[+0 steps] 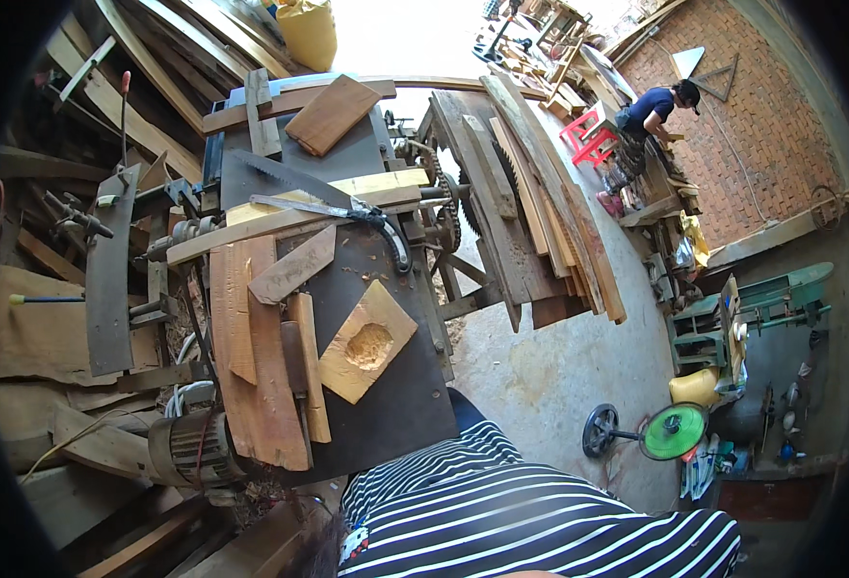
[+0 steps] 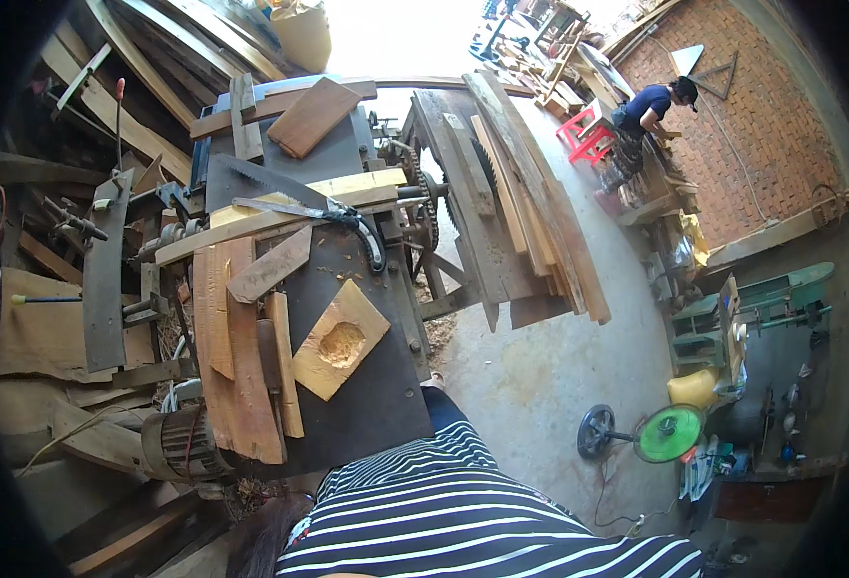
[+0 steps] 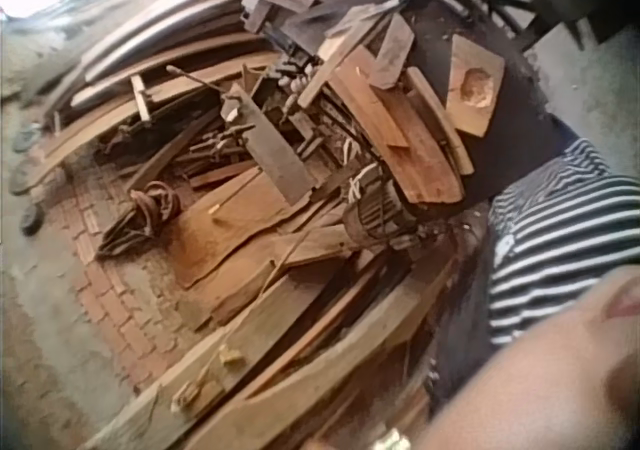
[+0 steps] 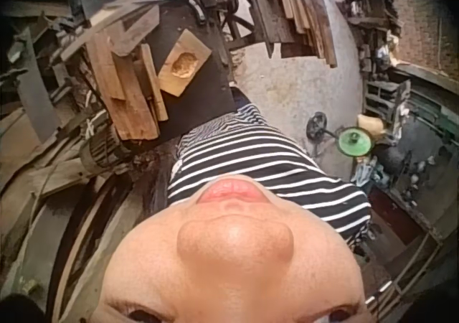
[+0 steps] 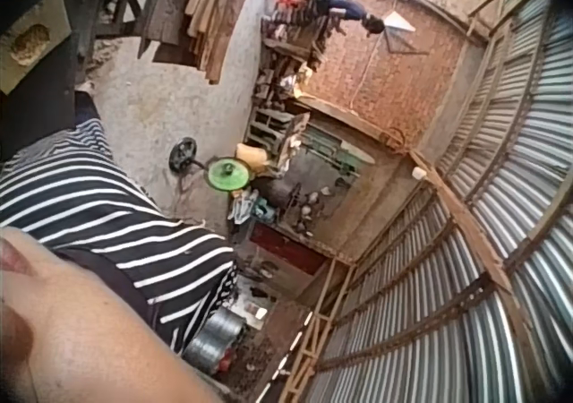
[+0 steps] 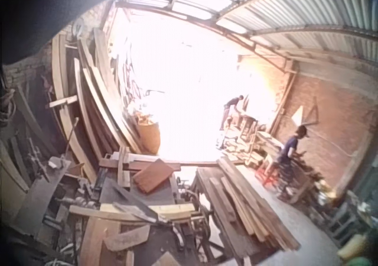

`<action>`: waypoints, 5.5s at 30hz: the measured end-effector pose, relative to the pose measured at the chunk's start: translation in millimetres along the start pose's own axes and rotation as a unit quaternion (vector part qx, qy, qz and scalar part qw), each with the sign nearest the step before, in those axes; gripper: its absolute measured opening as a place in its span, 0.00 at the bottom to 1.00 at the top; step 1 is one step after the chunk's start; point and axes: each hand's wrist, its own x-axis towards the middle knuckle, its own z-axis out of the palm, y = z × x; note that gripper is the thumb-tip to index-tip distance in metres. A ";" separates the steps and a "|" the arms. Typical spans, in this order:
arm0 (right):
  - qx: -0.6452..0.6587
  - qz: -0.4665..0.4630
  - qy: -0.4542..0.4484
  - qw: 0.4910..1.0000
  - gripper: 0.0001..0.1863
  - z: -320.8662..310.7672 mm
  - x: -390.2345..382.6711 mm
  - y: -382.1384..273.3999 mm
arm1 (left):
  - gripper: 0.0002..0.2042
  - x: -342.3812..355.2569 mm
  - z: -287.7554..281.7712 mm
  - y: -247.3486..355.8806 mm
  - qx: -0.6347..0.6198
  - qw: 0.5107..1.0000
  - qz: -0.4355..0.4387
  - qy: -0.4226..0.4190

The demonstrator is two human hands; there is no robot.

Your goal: The person carves a hollow in a piece of wood using a chisel and a wooden block as a mallet. The person then inserts and presses a wooden peg into the hollowed depression by hand.

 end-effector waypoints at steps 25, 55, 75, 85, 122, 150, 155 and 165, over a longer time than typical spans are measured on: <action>0.147 -0.035 -0.047 0.987 0.20 34.1 27.7 22.2 | 0.13 -93.5 41.0 -72.8 0.026 0.988 -0.115 -0.098; -0.359 -0.397 0.123 0.836 0.15 143.8 171.0 -197.8 | 0.22 0.3 -58.8 36.2 0.143 0.848 -0.122 0.496; -0.007 -0.513 -0.074 0.855 0.32 177.1 140.6 -260.0 | 0.23 -13.6 -26.1 145.1 0.084 0.914 0.083 0.389; 0.233 -0.568 -0.110 0.782 0.05 131.1 153.2 -239.6 | 0.14 55.6 -12.9 88.3 0.182 0.909 0.108 0.360; 0.194 -0.771 -0.049 0.604 0.07 153.9 146.5 -268.0 | 0.43 68.9 -19.1 48.9 0.271 0.912 -0.017 0.306; 0.142 -0.601 0.148 0.773 0.10 76.3 106.6 -222.3 | 0.44 63.1 24.7 90.4 0.102 0.943 -0.176 0.263; 0.108 -0.651 0.172 0.731 0.09 40.8 139.1 -227.2 | 0.46 80.4 14.7 93.8 0.145 0.934 -0.163 0.282; 0.470 -0.479 0.118 0.732 0.09 76.2 173.2 -198.8 | 0.49 87.4 0.0 100.3 0.176 0.924 -0.194 0.279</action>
